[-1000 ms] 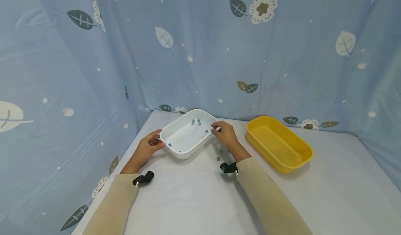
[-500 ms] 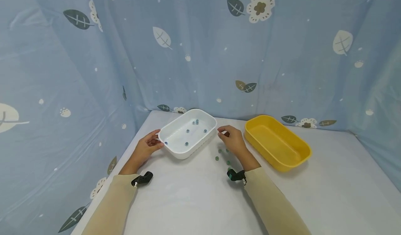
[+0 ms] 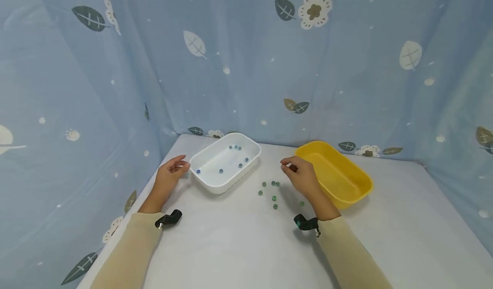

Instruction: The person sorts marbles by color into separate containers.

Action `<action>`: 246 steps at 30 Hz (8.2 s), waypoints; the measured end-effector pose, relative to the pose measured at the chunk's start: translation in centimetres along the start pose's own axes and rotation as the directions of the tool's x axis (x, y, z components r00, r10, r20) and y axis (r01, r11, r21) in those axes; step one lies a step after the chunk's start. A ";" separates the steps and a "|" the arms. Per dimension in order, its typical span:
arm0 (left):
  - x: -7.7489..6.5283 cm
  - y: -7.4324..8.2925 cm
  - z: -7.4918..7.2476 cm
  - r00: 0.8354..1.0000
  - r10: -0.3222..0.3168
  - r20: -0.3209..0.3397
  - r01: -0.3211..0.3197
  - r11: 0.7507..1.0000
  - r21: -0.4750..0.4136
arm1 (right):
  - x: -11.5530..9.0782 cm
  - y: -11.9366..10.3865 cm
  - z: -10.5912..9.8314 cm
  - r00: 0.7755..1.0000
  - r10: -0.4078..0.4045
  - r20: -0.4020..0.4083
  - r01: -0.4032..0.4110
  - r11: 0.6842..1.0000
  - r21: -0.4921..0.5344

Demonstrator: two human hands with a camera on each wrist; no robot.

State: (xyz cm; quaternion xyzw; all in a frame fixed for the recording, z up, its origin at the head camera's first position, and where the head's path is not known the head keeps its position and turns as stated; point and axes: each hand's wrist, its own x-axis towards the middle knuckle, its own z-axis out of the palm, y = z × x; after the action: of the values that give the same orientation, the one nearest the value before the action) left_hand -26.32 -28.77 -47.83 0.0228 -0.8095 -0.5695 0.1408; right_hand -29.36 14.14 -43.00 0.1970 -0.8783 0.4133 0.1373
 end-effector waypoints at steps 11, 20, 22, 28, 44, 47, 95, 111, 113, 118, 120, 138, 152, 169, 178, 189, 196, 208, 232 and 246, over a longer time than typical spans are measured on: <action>-1.4 4.6 1.1 0.979 0.178 -0.097 -0.159 0.970 0.184 | -3.6 2.2 -5.1 0.997 0.015 -0.078 -0.023 0.994 -0.103; -4.1 7.1 3.3 0.939 0.338 0.068 -0.345 0.921 0.181 | -6.3 5.2 -8.4 0.966 0.037 -0.257 -0.074 0.988 -0.134; -4.7 7.5 4.0 0.934 0.344 0.098 -0.356 0.919 0.169 | -6.7 5.9 -9.1 0.958 0.056 -0.283 -0.095 0.988 -0.126; -5.7 8.4 6.0 0.906 0.372 0.201 -0.403 0.903 0.148 | -7.9 8.0 -10.8 0.932 0.104 -0.348 -0.162 0.976 -0.142; -6.0 9.1 12.2 0.814 0.421 0.401 -0.503 0.856 0.122 | -10.3 13.2 -12.8 0.837 0.337 -0.432 -0.396 0.917 -0.052; -6.1 9.2 13.1 0.814 0.381 0.438 -0.473 0.873 0.119 | -10.7 13.6 -13.1 0.833 0.400 -0.384 -0.441 0.897 -0.022; -2.9 6.3 19.7 0.827 0.132 0.547 -0.371 0.858 0.354 | -12.3 14.6 -12.3 0.907 0.376 -0.191 -0.397 0.914 -0.086; -1.9 7.5 20.8 0.803 0.094 0.588 -0.378 0.843 0.383 | -12.2 15.1 -12.4 0.898 0.399 -0.186 -0.419 0.904 -0.087; -1.4 7.9 21.5 0.806 0.094 0.584 -0.365 0.856 0.366 | -12.2 15.2 -12.6 0.897 0.399 -0.189 -0.420 0.903 -0.090; -0.4 9.3 23.2 0.814 0.116 0.570 -0.364 0.866 0.344 | -12.3 15.4 -12.7 0.902 0.391 -0.184 -0.412 0.907 -0.091; -0.1 9.7 23.7 0.815 0.122 0.566 -0.368 0.864 0.344 | -12.4 15.4 -12.6 0.902 0.391 -0.182 -0.411 0.907 -0.087; 3.4 11.7 26.7 0.835 0.143 0.532 -0.335 0.899 0.284 | -12.4 15.0 -13.0 0.902 0.390 -0.186 -0.411 0.907 -0.092; 4.5 12.8 29.0 0.823 0.206 0.530 -0.397 0.876 0.276 | -12.3 15.0 -12.4 0.894 0.414 -0.172 -0.431 0.899 -0.077; 6.8 13.3 31.1 0.841 0.194 0.506 -0.385 0.870 0.308 | -12.4 15.5 -12.4 0.904 0.388 -0.181 -0.407 0.910 -0.076; 7.6 12.9 31.9 0.848 0.203 0.491 -0.384 0.872 0.303 | -12.3 15.4 -12.2 0.900 0.399 -0.175 -0.415 0.908 -0.061; 7.7 12.5 32.4 0.882 0.155 0.446 -0.311 0.901 0.303 | -12.3 15.4 -12.3 0.904 0.387 -0.180 -0.404 0.913 -0.064; 7.5 12.6 32.3 0.886 0.159 0.436 -0.308 0.904 0.298 | -12.3 15.5 -12.2 0.899 0.400 -0.178 -0.416 0.907 -0.060; 7.5 11.7 31.5 0.883 0.171 0.438 -0.320 0.901 0.293 | -12.2 15.6 -11.7 0.896 0.406 -0.181 -0.423 0.903 -0.073; 4.0 10.8 26.8 0.850 0.190 0.491 -0.367 0.882 0.295 | -12.4 15.2 -12.6 0.891 0.420 -0.173 -0.436 0.898 -0.066; 2.3 9.2 24.3 0.841 0.082 0.535 -0.304 0.890 0.341 | -12.2 15.2 -12.2 0.885 0.433 -0.175 -0.447 0.893 -0.054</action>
State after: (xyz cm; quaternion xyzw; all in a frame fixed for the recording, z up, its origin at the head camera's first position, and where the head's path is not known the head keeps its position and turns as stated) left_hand -33.58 -3.77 -46.37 -0.1820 -0.9172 -0.3534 -0.0272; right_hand -24.59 35.33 -50.56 -0.0473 -0.9046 0.4069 0.1181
